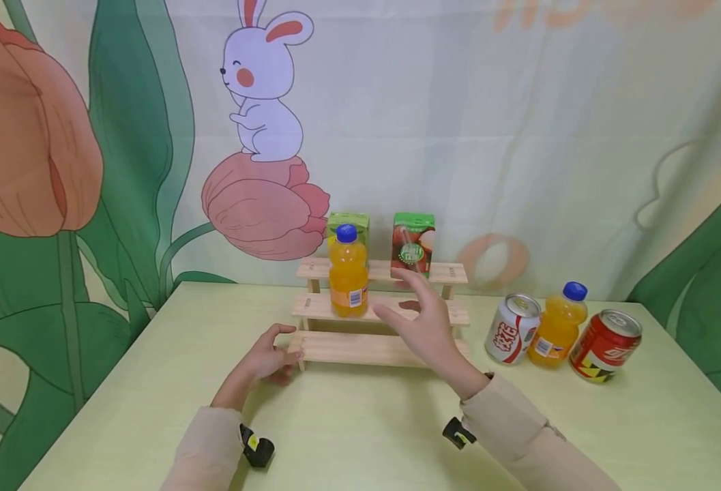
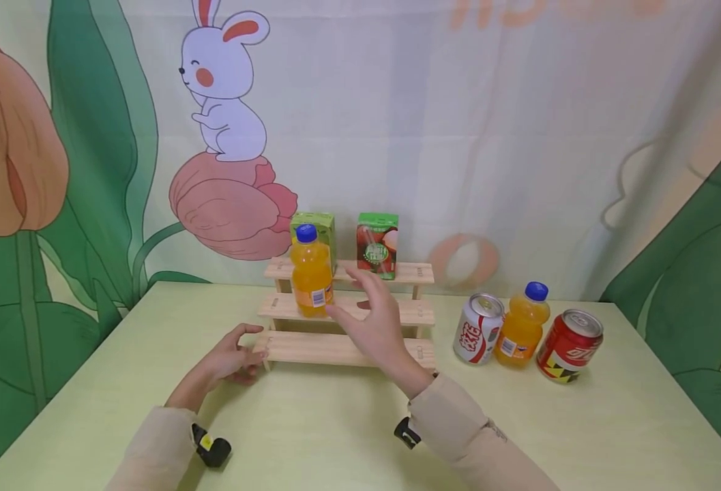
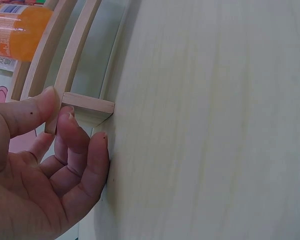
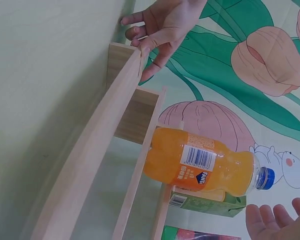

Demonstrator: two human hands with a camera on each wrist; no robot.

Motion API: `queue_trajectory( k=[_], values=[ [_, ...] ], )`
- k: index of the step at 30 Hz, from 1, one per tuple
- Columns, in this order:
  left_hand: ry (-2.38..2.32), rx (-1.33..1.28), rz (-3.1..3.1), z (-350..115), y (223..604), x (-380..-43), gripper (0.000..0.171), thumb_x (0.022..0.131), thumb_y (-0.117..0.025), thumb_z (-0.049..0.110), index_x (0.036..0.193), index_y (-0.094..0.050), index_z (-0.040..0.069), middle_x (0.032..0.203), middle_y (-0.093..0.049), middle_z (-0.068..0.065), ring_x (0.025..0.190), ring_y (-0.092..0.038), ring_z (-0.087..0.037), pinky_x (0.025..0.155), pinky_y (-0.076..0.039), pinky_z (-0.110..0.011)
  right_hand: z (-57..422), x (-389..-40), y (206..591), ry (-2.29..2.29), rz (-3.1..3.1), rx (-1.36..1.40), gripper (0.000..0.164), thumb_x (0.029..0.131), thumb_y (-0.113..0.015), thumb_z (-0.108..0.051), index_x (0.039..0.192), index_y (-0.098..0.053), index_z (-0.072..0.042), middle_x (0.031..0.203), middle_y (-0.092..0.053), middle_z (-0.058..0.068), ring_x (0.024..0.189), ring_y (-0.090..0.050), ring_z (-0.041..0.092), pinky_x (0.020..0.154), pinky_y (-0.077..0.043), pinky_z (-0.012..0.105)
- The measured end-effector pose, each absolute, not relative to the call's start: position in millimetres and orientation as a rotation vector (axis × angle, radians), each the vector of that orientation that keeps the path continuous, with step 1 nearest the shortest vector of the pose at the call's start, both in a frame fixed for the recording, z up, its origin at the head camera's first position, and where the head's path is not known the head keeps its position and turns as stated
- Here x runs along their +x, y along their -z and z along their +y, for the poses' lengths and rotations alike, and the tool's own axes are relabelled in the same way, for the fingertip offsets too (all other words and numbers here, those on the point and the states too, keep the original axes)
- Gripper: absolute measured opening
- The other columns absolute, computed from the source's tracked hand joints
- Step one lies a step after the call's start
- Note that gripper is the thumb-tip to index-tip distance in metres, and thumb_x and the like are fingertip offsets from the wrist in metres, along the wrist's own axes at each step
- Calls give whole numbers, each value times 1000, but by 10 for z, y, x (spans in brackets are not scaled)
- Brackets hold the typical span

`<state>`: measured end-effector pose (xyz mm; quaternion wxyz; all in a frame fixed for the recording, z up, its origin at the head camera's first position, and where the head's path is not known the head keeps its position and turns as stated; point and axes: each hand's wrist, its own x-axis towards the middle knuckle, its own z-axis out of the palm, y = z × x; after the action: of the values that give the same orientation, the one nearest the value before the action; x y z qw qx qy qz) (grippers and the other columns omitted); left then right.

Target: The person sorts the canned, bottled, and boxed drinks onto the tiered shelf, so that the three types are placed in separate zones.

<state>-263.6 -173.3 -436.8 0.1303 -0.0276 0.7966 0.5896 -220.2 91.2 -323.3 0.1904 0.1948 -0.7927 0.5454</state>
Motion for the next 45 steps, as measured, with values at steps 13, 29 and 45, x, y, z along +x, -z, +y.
queue_trajectory(
  k=[13, 29, 45],
  values=[
    [-1701, -90, 2320, -1722, 4363, -2630, 53, 85, -60, 4, 131, -34, 11, 66, -54, -7, 53, -49, -17, 52, -51, -34, 1129, -2050, 3318, -1559, -2221, 613, 53, 76, -74, -11, 124, -53, -9, 122, -53, 8, 107, -50, 25, 82, -47, 41],
    [-1688, -103, 2314, -1712, 4344, -2618, 55, 85, -61, 5, 132, -33, 11, 69, -54, -9, 53, -49, -16, 51, -50, -34, 1350, -1880, 3452, -1522, -2252, 588, 49, 74, -74, -4, 119, -54, 0, 118, -55, 11, 105, -51, 29, 79, -49, 38],
    [-1698, -93, 2310, -1714, 4324, -2611, 56, 86, -61, 5, 134, -32, 10, 68, -54, -8, 52, -49, -16, 51, -50, -34, 1588, -1765, 3551, -1483, -2298, 529, 46, 74, -73, -3, 117, -56, 0, 118, -56, 12, 103, -51, 16, 77, -50, 32]
  ],
)
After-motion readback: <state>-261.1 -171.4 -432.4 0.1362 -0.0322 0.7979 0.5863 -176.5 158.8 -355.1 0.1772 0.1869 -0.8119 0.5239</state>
